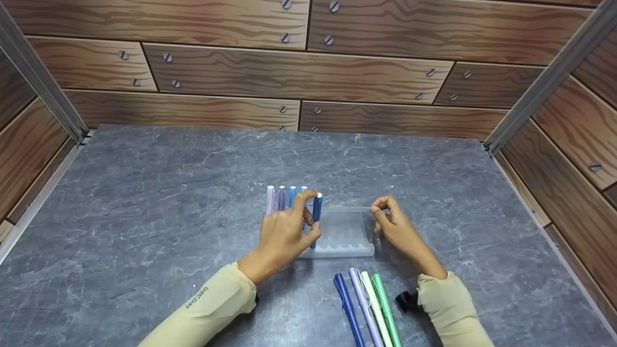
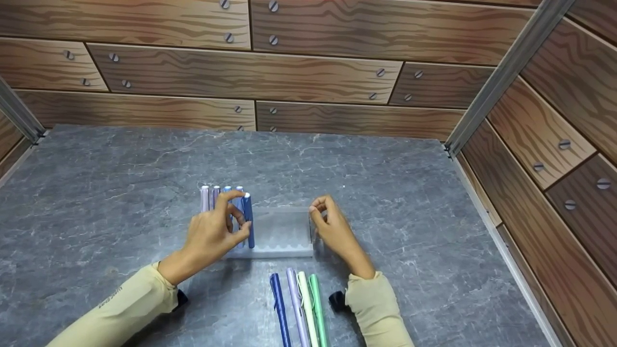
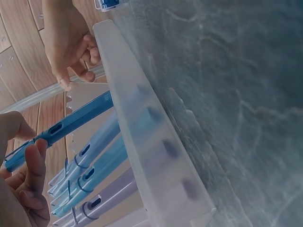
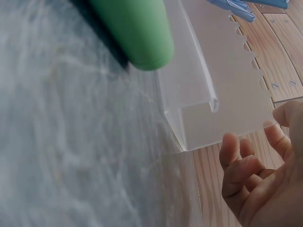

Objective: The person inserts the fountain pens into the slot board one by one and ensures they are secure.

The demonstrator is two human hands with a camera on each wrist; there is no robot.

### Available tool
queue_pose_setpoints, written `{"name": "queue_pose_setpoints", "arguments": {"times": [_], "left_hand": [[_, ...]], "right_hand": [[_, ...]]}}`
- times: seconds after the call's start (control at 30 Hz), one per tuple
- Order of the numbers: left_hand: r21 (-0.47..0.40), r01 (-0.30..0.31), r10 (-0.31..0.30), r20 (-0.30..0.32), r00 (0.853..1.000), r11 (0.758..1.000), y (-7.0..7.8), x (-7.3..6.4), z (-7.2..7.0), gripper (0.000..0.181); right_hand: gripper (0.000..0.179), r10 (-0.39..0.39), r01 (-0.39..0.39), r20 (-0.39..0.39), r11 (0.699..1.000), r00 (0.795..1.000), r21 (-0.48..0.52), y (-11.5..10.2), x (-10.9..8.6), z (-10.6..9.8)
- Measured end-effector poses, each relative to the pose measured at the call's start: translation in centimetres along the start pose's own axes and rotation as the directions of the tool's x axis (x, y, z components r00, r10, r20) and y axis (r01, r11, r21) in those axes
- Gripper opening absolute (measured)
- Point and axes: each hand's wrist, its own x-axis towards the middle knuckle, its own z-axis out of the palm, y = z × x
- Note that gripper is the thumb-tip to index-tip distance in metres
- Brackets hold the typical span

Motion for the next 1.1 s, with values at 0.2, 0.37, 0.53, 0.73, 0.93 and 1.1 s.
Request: {"name": "queue_pose_setpoints", "arguments": {"times": [0.2,0.37,0.53,0.73,0.93,1.1], "left_hand": [[0.005,0.021,-0.021,0.025,0.999,1.000,-0.06,-0.13,0.19,0.055],[0.002,0.042,-0.042,0.055,0.998,0.999,-0.05,-0.20,0.30,0.055],[0.005,0.056,-0.056,0.078,0.995,0.998,-0.03,-0.16,0.39,0.055],[0.006,0.054,-0.054,0.100,0.994,0.999,0.02,-0.12,0.51,0.056],[0.019,0.073,-0.075,0.130,0.989,0.997,0.11,0.12,0.48,0.056],[0.036,0.087,-0.091,0.147,0.985,0.996,0.17,0.37,0.37,0.056]], "right_hand": [[0.010,-0.003,0.003,0.005,1.000,1.000,0.011,-0.08,-0.06,0.03],[0.011,0.003,-0.003,0.022,1.000,1.000,0.006,-0.16,-0.14,-0.07],[0.012,0.003,-0.003,0.026,1.000,1.000,0.026,-0.25,-0.23,-0.16],[0.013,0.024,-0.024,0.029,1.000,0.999,0.018,-0.28,-0.34,-0.13],[0.014,0.035,-0.035,0.026,0.999,0.999,0.017,-0.27,-0.33,-0.11],[0.014,0.033,-0.033,0.023,0.999,0.999,0.025,-0.24,-0.21,-0.09]]}}
